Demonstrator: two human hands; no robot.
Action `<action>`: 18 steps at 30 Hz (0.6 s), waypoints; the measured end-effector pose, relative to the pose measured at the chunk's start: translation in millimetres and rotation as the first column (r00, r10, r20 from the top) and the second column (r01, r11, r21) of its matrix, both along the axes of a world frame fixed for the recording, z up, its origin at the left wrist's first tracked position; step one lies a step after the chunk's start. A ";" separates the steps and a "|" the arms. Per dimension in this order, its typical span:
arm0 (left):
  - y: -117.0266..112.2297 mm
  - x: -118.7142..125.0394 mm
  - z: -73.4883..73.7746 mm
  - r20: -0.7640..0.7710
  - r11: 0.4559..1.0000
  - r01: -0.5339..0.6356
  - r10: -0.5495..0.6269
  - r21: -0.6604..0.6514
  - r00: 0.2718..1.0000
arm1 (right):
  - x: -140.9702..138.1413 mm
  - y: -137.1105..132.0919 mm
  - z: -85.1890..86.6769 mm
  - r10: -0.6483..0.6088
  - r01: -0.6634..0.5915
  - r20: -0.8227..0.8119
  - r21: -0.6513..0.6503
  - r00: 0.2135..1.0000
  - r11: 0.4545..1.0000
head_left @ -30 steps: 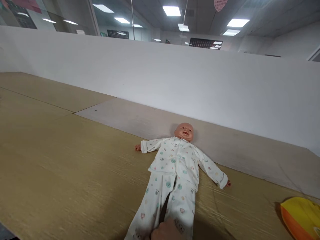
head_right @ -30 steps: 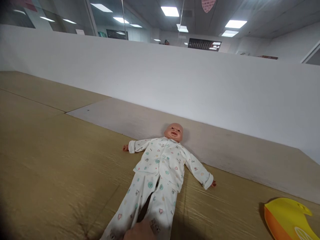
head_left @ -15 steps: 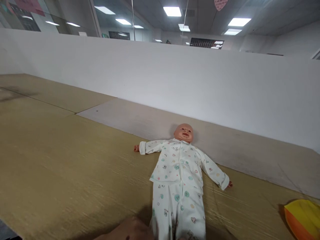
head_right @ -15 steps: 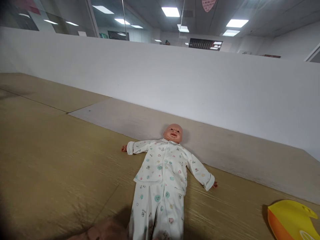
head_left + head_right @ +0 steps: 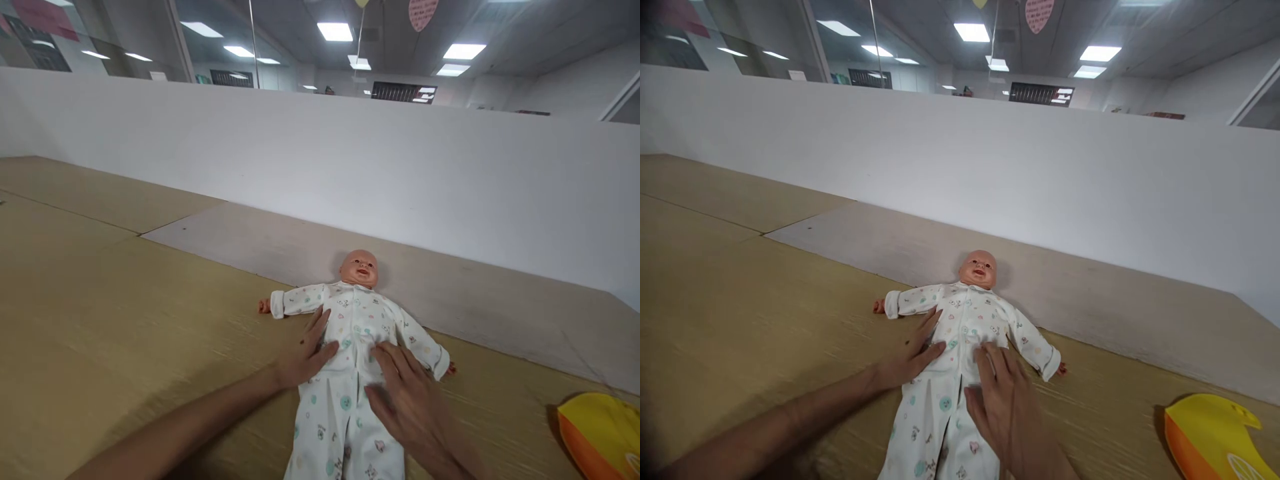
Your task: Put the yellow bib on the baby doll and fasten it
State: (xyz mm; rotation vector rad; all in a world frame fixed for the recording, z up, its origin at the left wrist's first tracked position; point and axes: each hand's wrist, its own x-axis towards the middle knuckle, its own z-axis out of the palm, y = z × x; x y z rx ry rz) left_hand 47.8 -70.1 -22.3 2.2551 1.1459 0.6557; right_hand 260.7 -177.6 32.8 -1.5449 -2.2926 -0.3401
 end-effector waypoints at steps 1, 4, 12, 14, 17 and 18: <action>-6.4 -1.3 -1.6 -0.003 0.999 0.021 -0.021 0.028 1.000 | 0.9 3.4 -2.0 -0.022 0.022 0.014 0.010 1.000 1.000; -23.3 -5.6 1.4 -0.022 0.994 0.072 -0.071 0.079 0.997 | 0.1 10.2 -7.8 -0.024 0.019 0.058 0.076 0.998 0.997; -42.1 -10.6 20.0 -0.182 0.909 0.146 -0.080 0.390 0.980 | 5.3 1.8 -12.9 -0.032 0.022 0.119 0.090 0.992 0.996; -42.2 -15.4 26.1 -0.294 0.894 0.151 -0.023 0.422 0.956 | 5.8 -1.8 -8.4 -0.044 0.039 0.089 0.060 0.995 0.997; -41.1 -23.5 38.6 -0.305 0.819 0.187 -0.015 0.543 0.952 | 6.0 -4.4 -4.0 -0.011 0.008 0.079 0.039 0.997 0.999; -40.8 -25.6 43.3 -0.256 0.785 0.176 -0.023 0.595 0.966 | 6.3 -4.6 -4.4 0.000 -0.003 0.073 0.034 0.997 0.999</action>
